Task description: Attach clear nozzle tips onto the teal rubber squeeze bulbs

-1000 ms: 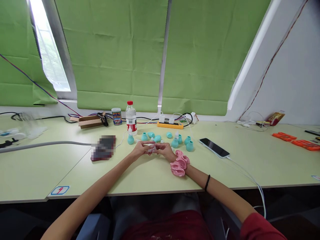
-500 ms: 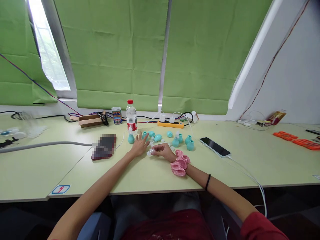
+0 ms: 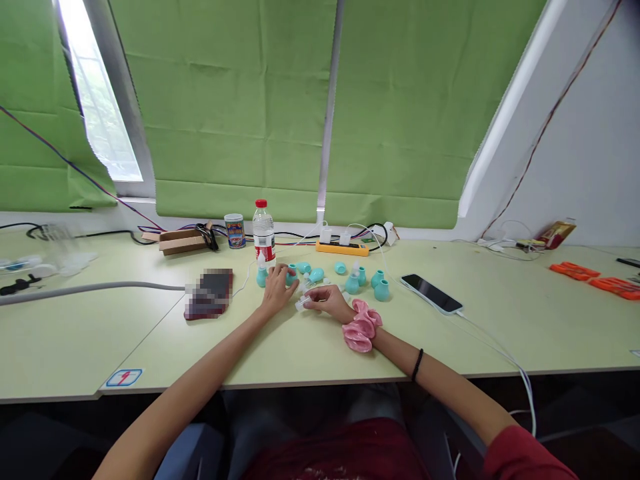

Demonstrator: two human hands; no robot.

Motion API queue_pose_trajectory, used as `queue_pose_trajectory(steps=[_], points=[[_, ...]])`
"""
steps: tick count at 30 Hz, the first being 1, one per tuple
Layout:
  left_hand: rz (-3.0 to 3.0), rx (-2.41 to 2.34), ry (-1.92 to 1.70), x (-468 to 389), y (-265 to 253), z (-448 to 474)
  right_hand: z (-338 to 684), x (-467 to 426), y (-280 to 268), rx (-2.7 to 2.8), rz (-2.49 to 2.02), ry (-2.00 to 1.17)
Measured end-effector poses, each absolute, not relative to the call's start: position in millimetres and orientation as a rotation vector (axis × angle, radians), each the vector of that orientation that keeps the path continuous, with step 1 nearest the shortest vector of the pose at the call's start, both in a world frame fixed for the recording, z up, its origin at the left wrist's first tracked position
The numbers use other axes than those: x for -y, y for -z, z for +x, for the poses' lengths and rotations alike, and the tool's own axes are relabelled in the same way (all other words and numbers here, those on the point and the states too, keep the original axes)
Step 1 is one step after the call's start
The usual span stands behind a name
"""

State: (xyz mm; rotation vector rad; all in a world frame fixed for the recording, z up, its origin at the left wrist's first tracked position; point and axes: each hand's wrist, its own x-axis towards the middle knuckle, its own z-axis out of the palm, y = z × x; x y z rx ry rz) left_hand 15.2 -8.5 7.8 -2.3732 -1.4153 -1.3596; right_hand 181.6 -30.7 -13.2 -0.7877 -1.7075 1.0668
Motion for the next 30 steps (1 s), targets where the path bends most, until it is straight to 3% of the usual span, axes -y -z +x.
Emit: queue_pose_trajectory(steps=[11, 18, 30], points=[[-2.621, 1.407, 1.676, 26.4, -24.7, 18.0, 181.8, 32.3, 6.8, 1.584, -0.868, -0.72], [-2.959, 1.414, 1.606, 32.2, -26.9, 17.9, 181.6, 32.5, 6.8, 1.606, -0.866, -0.711], [-3.01, 1.752, 1.665, 20.9, -21.4, 15.1, 186.0, 32.3, 8.8, 1.718, -0.852, -0.831]])
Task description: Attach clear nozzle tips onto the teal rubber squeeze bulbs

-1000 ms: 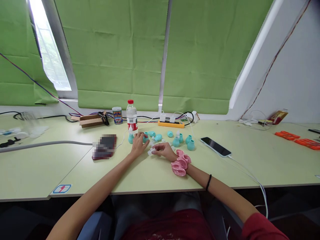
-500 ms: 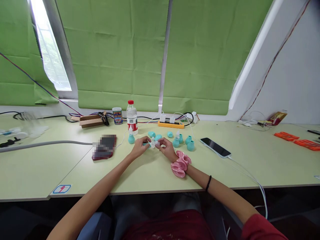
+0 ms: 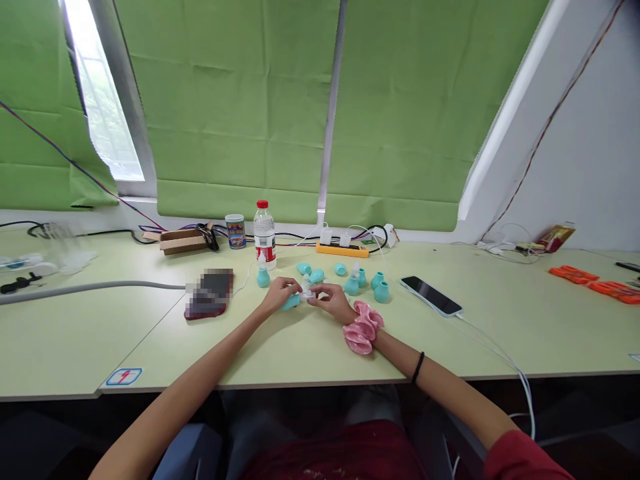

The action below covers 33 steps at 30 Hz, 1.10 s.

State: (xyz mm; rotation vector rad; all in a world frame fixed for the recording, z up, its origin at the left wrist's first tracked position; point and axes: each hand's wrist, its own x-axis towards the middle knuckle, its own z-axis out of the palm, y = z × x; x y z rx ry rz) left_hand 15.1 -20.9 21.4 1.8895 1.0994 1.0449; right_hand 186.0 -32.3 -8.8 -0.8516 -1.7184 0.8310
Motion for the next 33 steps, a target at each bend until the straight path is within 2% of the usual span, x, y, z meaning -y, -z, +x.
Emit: queue_pose_trajectory(steps=[12, 22, 33], points=[[1.947, -1.224, -1.037, 13.3, -17.9, 12.8, 185.4, 40.9, 7.3, 1.802, -0.768, -0.73], [1.955, -1.182, -1.002, 24.3, -15.3, 16.6, 186.1, 39.2, 13.4, 1.941, -0.756, -0.52], [2.207, -1.103, -1.109, 30.8, -18.7, 17.2, 186.7, 41.3, 4.2, 2.044, -0.763, -0.979]])
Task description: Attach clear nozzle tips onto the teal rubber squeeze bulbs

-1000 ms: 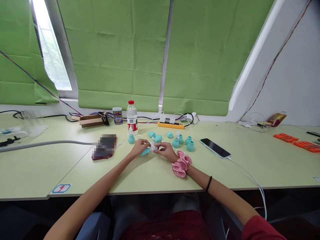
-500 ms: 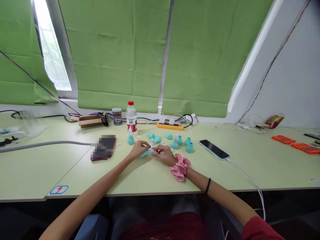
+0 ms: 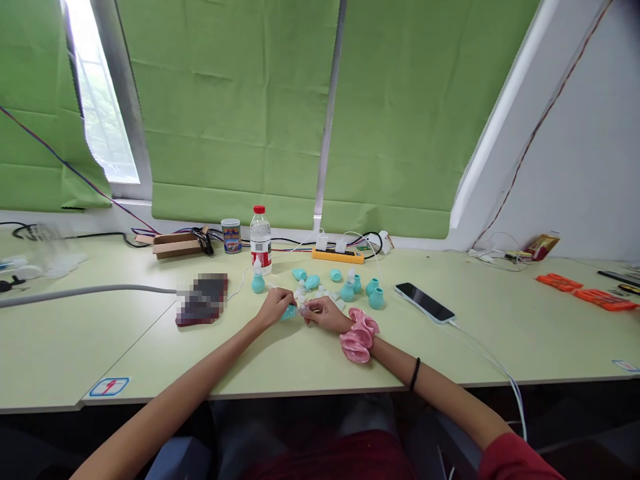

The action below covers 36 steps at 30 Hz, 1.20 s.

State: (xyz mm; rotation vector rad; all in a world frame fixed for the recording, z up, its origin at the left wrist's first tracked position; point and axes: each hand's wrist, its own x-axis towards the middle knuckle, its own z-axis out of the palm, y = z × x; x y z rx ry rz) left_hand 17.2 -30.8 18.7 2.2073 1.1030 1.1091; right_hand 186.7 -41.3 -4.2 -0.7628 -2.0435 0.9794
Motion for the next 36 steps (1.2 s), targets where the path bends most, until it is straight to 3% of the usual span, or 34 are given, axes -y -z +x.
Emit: queue_pose_trajectory(steps=[10, 14, 18, 23, 29, 36], points=[[2.471, -1.146, -1.119, 39.9, -19.5, 17.0, 186.1, 40.7, -7.6, 1.776, -0.906, -1.602], [2.428, -1.148, -1.161, 40.6, -17.7, 20.0, 185.6, 41.0, -9.4, 1.659, -0.912, -1.648], [2.318, -1.053, -1.177, 37.1, -22.8, 21.5, 187.2, 37.8, -8.2, 1.578, -0.918, -1.487], [2.085, -1.219, -1.522, 18.1, -32.6, 2.9, 195.2, 29.9, -9.6, 1.491, -0.886, -0.897], [2.468, -1.382, -1.1, 8.8, -27.1, -11.1, 201.7, 29.3, -7.8, 1.472, -0.952, -0.479], [2.813, -1.187, -0.841, 24.5, -18.7, 2.3, 193.5, 32.1, 2.6, 1.762, -0.948, -0.394]])
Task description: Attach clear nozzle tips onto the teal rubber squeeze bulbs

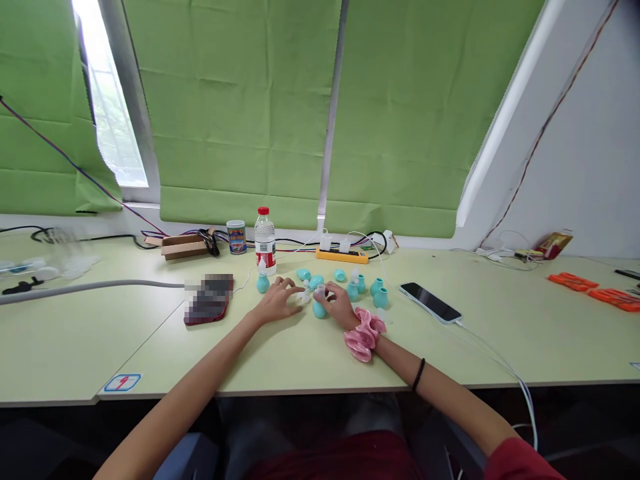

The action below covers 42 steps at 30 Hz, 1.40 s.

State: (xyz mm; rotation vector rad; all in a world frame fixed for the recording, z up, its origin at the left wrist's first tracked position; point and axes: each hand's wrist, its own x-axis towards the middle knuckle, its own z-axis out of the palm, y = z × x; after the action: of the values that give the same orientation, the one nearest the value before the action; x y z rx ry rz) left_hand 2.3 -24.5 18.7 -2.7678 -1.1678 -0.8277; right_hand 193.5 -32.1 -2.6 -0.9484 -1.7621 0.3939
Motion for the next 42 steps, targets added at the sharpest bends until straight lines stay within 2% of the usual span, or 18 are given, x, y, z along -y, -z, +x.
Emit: queue_pose_trajectory(steps=[4, 12, 22, 29, 36, 42], points=[[-2.694, 1.143, 0.724, 25.9, -7.4, 16.1, 190.2, 33.0, 8.7, 1.878, -0.98, -0.382], [-2.752, 1.219, 0.774, 22.1, -6.9, 21.2, 190.0, 42.5, 1.9, 1.906, -0.994, -0.32], [-2.723, 1.508, 1.36, 17.3, -2.7, 22.5, 185.7, 48.1, 1.5, 2.031, -0.987, -0.373], [-3.112, 1.584, 1.987, 24.9, -19.5, 22.7, 187.1, 46.4, 2.7, 2.01, -0.994, -0.421], [-3.012, 1.762, 2.579, 24.9, -24.3, 16.4, 187.5, 45.0, 4.6, 2.004, -1.004, -0.388], [-3.122, 1.632, 2.722, 23.4, -23.5, 15.7, 187.3, 45.2, 3.6, 2.08, -0.975, -0.386]])
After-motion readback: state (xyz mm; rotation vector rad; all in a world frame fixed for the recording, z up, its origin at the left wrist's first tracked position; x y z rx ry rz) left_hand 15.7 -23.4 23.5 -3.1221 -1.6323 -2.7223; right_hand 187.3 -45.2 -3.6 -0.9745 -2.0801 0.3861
